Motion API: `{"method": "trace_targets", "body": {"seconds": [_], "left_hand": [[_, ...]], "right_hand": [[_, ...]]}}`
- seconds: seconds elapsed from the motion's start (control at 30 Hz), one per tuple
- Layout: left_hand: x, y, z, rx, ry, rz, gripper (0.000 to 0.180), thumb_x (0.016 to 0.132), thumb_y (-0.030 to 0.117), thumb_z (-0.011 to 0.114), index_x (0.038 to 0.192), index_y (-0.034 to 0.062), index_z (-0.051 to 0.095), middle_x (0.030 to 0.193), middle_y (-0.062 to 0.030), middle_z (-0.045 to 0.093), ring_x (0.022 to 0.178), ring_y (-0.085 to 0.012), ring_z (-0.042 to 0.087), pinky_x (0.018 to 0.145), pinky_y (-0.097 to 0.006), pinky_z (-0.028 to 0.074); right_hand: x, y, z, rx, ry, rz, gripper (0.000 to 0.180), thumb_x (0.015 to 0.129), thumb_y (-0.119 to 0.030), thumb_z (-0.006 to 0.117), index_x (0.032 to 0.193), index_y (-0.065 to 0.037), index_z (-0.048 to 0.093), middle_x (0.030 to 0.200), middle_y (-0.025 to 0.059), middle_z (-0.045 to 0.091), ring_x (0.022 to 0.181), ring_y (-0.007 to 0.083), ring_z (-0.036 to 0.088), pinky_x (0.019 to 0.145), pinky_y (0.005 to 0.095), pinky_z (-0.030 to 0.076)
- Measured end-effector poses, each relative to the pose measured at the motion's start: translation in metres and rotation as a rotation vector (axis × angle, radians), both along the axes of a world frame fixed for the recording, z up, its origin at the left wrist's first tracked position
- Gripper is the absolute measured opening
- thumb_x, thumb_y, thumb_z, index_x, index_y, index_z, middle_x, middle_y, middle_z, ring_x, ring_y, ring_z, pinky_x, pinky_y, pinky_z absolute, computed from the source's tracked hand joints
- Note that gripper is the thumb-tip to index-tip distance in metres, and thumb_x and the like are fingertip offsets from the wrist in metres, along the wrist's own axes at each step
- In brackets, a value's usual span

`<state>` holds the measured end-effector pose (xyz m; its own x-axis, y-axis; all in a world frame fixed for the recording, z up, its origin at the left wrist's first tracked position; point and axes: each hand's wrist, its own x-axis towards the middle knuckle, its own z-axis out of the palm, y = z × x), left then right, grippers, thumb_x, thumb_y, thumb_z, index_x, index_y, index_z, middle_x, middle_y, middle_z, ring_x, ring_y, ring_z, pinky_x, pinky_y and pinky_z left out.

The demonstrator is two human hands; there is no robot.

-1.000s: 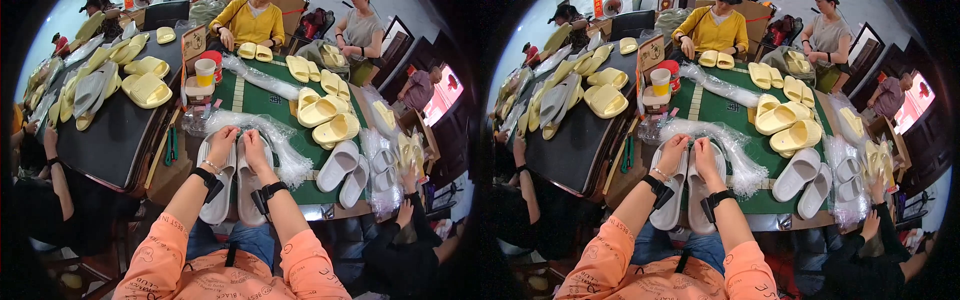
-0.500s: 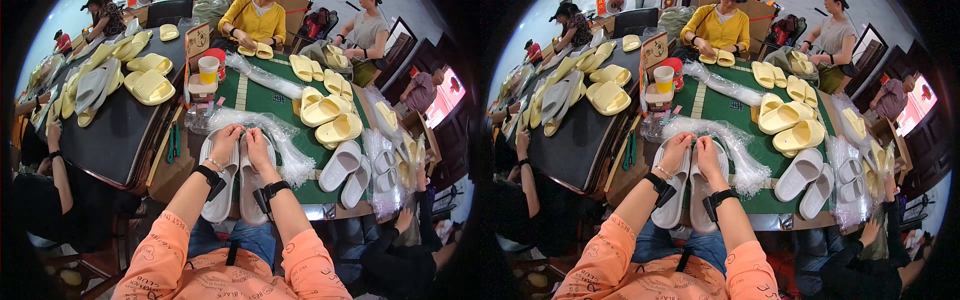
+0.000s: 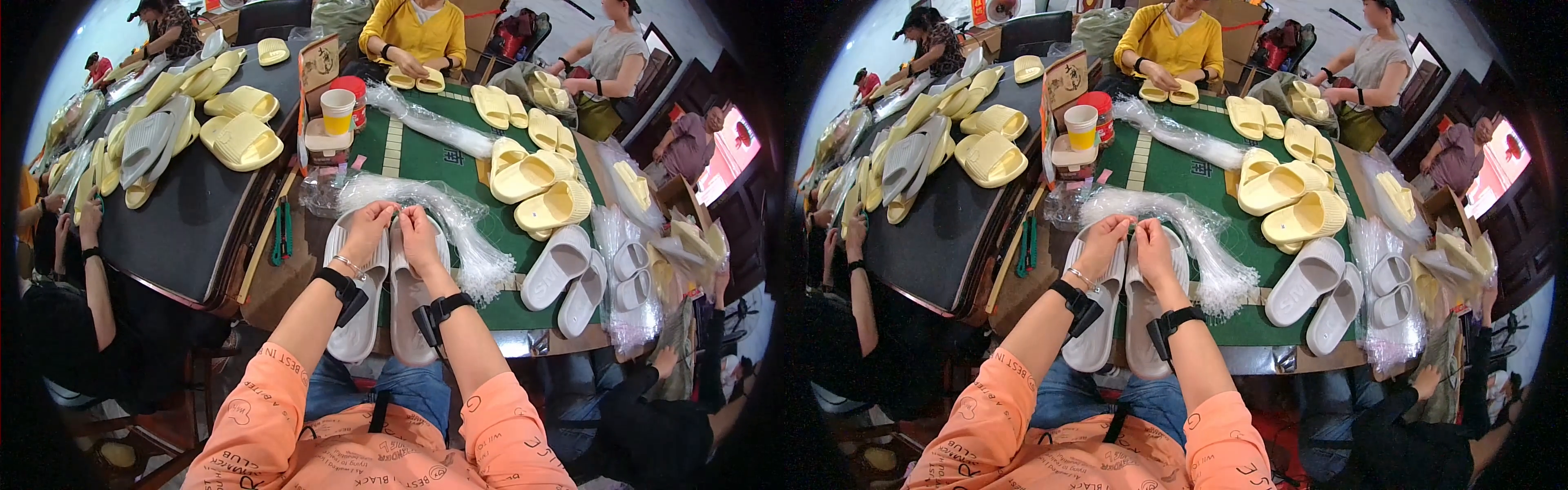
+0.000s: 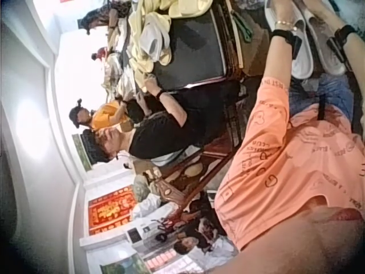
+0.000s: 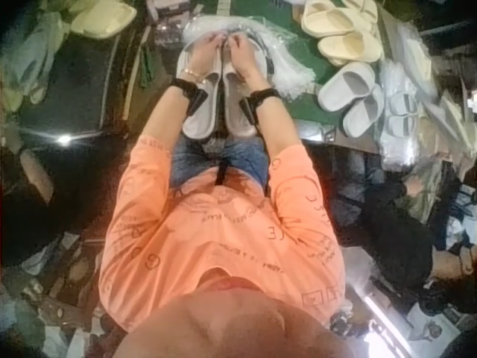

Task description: Cleaning and assembling foam slippers by removing excess material and preparing them for packaging.

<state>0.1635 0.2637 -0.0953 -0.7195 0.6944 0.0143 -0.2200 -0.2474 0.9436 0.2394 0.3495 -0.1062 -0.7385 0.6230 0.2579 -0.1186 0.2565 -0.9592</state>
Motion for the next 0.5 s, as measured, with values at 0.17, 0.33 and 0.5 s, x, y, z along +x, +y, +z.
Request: {"method": "trace_targets", "body": {"seconds": [0.17, 0.33, 0.5], "left_hand": [[0.0006, -0.0014, 0.0031, 0.019, 0.002, -0.021, 0.016, 0.085, 0.012, 0.049, 0.092, 0.0017, 0.058, 0.074, 0.0059, 0.051, 0.062, -0.0019, 0.039, 0.057, -0.014, 0.034], [0.0006, -0.0030, 0.0042, 0.030, -0.003, -0.029, 0.016, 0.085, 0.012, 0.049, 0.093, 0.0017, 0.058, 0.073, 0.0058, 0.051, 0.061, -0.0021, 0.038, 0.057, -0.014, 0.034], [0.0010, -0.0007, 0.0049, -0.003, 0.019, -0.022, 0.016, 0.085, 0.011, 0.048, 0.093, 0.0014, 0.058, 0.076, 0.0052, 0.052, 0.062, -0.0021, 0.039, 0.057, -0.014, 0.034]], "right_hand": [[-0.0008, 0.0025, -0.0029, -0.011, 0.008, 0.003, 0.011, 0.084, -0.012, 0.047, 0.085, -0.001, 0.046, 0.072, 0.0073, 0.051, 0.065, 0.0152, 0.046, 0.061, 0.0268, 0.040], [-0.0004, 0.0024, -0.0023, -0.002, -0.016, 0.000, 0.011, 0.083, -0.012, 0.047, 0.085, -0.001, 0.046, 0.073, 0.0076, 0.052, 0.065, 0.0151, 0.047, 0.062, 0.0266, 0.040], [0.0000, 0.0033, -0.0022, 0.006, -0.008, 0.005, 0.010, 0.083, -0.011, 0.047, 0.085, -0.001, 0.046, 0.073, 0.0071, 0.051, 0.066, 0.0148, 0.047, 0.062, 0.0262, 0.040]]}}
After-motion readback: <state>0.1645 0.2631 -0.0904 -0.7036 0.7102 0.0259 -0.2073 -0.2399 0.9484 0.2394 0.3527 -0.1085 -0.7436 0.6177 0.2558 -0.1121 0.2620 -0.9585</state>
